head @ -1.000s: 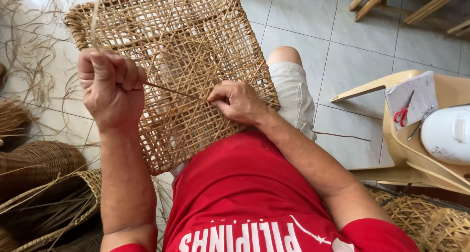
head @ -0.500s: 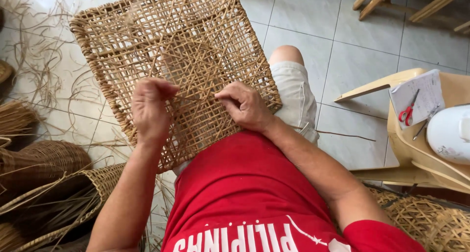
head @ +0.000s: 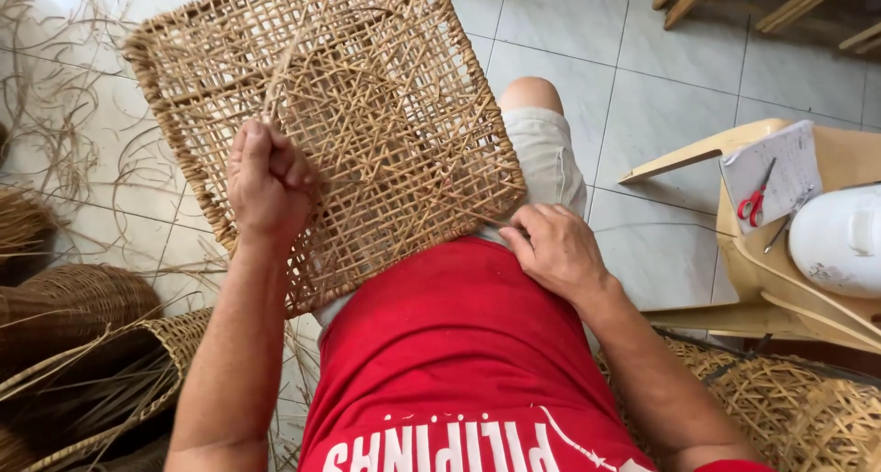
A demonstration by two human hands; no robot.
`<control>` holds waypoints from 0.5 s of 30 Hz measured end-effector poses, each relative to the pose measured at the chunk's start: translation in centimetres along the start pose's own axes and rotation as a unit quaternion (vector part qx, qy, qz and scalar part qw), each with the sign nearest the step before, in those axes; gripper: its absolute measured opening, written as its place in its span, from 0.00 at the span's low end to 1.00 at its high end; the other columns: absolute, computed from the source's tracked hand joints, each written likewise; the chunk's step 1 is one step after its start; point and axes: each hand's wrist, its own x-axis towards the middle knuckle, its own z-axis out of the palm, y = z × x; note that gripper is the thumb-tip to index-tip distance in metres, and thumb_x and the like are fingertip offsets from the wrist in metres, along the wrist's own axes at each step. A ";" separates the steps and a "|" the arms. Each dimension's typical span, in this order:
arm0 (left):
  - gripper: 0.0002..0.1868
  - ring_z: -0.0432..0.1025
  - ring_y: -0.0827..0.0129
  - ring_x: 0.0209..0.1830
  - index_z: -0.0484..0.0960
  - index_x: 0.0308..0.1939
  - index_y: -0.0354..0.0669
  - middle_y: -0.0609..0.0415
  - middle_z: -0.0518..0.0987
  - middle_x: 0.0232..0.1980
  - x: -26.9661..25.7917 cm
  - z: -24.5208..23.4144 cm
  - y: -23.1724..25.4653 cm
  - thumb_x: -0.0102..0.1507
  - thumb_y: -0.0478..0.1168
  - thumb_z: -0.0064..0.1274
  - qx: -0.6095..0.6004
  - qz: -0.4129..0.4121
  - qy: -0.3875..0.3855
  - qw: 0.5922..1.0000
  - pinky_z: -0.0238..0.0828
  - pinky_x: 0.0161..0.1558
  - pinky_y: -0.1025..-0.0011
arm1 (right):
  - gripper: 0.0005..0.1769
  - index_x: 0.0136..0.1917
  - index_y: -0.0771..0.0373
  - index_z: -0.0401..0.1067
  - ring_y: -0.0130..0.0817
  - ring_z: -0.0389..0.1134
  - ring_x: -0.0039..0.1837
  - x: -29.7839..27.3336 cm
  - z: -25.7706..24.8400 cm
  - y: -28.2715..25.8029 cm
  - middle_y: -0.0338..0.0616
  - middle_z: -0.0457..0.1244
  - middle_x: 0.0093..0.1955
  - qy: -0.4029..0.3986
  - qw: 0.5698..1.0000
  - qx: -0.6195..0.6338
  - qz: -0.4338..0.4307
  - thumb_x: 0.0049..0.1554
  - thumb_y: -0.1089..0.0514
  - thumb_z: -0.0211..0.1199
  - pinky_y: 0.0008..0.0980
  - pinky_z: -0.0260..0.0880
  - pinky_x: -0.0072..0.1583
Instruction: The person is weaving thin rattan strips into a rectangular frame, using a small wooden stick to guide the strips through the existing weave to create a pattern.
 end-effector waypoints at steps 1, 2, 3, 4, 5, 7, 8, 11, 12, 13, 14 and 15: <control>0.15 0.55 0.78 0.17 0.71 0.39 0.45 0.64 0.51 0.23 0.0 -0.8 -0.2 0.77 0.49 0.40 0.000 -0.002 -0.001 1.000 0.63 0.24 0.75 | 0.12 0.45 0.54 0.73 0.50 0.72 0.44 0.4 -0.1 -0.3 0.45 0.66 0.35 0.000 1.000 0.000 0.002 0.62 0.45 0.63 0.46 0.71 0.49; 0.16 0.56 0.78 0.18 0.71 0.40 0.46 0.64 0.51 0.23 0.1 -1.6 -0.4 0.77 0.50 0.40 -0.012 -0.005 0.008 1.000 0.64 0.26 0.75 | 0.14 0.43 0.56 0.72 0.54 0.71 0.43 0.9 -0.2 -0.6 0.49 0.66 0.34 -0.026 0.999 0.017 0.012 0.62 0.45 0.62 0.50 0.70 0.49; 0.16 0.58 0.77 0.20 0.72 0.40 0.48 0.65 0.51 0.24 0.2 -2.5 -0.7 0.76 0.52 0.40 -0.025 -0.007 0.018 0.999 0.66 0.29 0.74 | 0.16 0.40 0.58 0.71 0.58 0.71 0.43 1.4 -0.3 -0.8 0.53 0.66 0.33 -0.053 0.998 0.033 0.020 0.63 0.45 0.61 0.53 0.69 0.48; 0.16 0.58 0.77 0.20 0.72 0.40 0.48 0.65 0.51 0.24 0.3 -2.4 -0.8 0.76 0.52 0.40 -0.027 -0.008 0.018 0.999 0.66 0.29 0.74 | 0.16 0.40 0.58 0.71 0.58 0.71 0.43 1.9 -1.1 -1.6 0.53 0.66 0.33 -0.054 0.998 0.032 0.020 0.63 0.45 0.61 0.53 0.69 0.48; 0.16 0.58 0.76 0.20 0.72 0.41 0.47 0.64 0.51 0.24 0.3 -2.4 -0.7 0.76 0.51 0.40 -0.025 -0.009 0.011 1.000 0.68 0.30 0.73 | 0.21 0.36 0.57 0.72 0.53 0.67 0.38 2.5 -1.7 -2.6 0.51 0.63 0.29 -0.061 0.986 0.118 0.097 0.61 0.40 0.64 0.47 0.67 0.45; 0.15 0.59 0.75 0.20 0.72 0.42 0.46 0.63 0.51 0.24 0.4 -2.8 -0.7 0.76 0.51 0.40 -0.023 -0.008 0.008 1.000 0.70 0.31 0.72 | 0.25 0.33 0.55 0.72 0.48 0.63 0.33 3.2 -1.3 -2.9 0.49 0.60 0.25 -0.071 0.962 0.202 0.169 0.58 0.35 0.67 0.41 0.65 0.42; 0.15 0.61 0.74 0.20 0.72 0.42 0.45 0.62 0.53 0.24 0.5 -3.1 -1.0 0.76 0.50 0.41 -0.024 -0.002 0.001 1.000 0.71 0.31 0.71 | 0.27 0.28 0.55 0.68 0.38 0.57 0.31 3.4 -0.3 -2.3 0.43 0.55 0.22 -0.036 0.958 0.222 0.180 0.58 0.38 0.70 0.36 0.61 0.38; 0.16 0.63 0.73 0.20 0.72 0.42 0.44 0.61 0.55 0.24 0.4 -3.2 -1.5 0.76 0.50 0.41 -0.028 0.006 -0.009 1.000 0.71 0.31 0.70 | 0.30 0.23 0.54 0.63 0.25 0.49 0.29 3.2 1.3 -0.6 0.34 0.48 0.19 0.001 0.948 0.262 0.183 0.59 0.45 0.71 0.28 0.53 0.33; 0.16 0.63 0.72 0.20 0.72 0.42 0.43 0.61 0.55 0.24 0.4 -3.0 -1.6 0.76 0.50 0.41 -0.030 0.011 -0.017 0.999 0.71 0.31 0.70 | 0.30 0.22 0.54 0.61 0.22 0.47 0.29 3.1 1.6 -0.1 0.31 0.47 0.19 0.009 0.943 0.282 0.174 0.60 0.48 0.70 0.26 0.50 0.32; 0.16 0.63 0.72 0.20 0.72 0.42 0.43 0.61 0.55 0.24 0.2 -2.3 -1.5 0.76 0.50 0.41 -0.031 0.010 -0.018 0.999 0.71 0.31 0.70 | 0.30 0.22 0.54 0.61 0.22 0.47 0.29 3.0 1.6 0.2 0.31 0.47 0.19 0.009 0.944 0.281 0.175 0.60 0.48 0.70 0.26 0.50 0.32; 0.16 0.64 0.72 0.20 0.72 0.42 0.42 0.59 0.56 0.24 0.0 -1.6 -1.5 0.77 0.50 0.41 -0.023 0.017 -0.025 0.999 0.72 0.31 0.70 | 0.30 0.22 0.54 0.60 0.21 0.47 0.29 2.9 1.6 0.5 0.29 0.47 0.19 0.014 0.940 0.296 0.171 0.59 0.50 0.70 0.25 0.49 0.32; 0.17 0.65 0.71 0.20 0.72 0.42 0.41 0.58 0.57 0.24 -0.3 -1.1 -1.3 0.77 0.50 0.42 -0.013 0.025 -0.031 0.999 0.73 0.31 0.69 | 0.30 0.22 0.54 0.58 0.21 0.46 0.30 2.9 1.6 0.7 0.27 0.46 0.19 0.017 0.936 0.311 0.165 0.59 0.53 0.69 0.24 0.48 0.32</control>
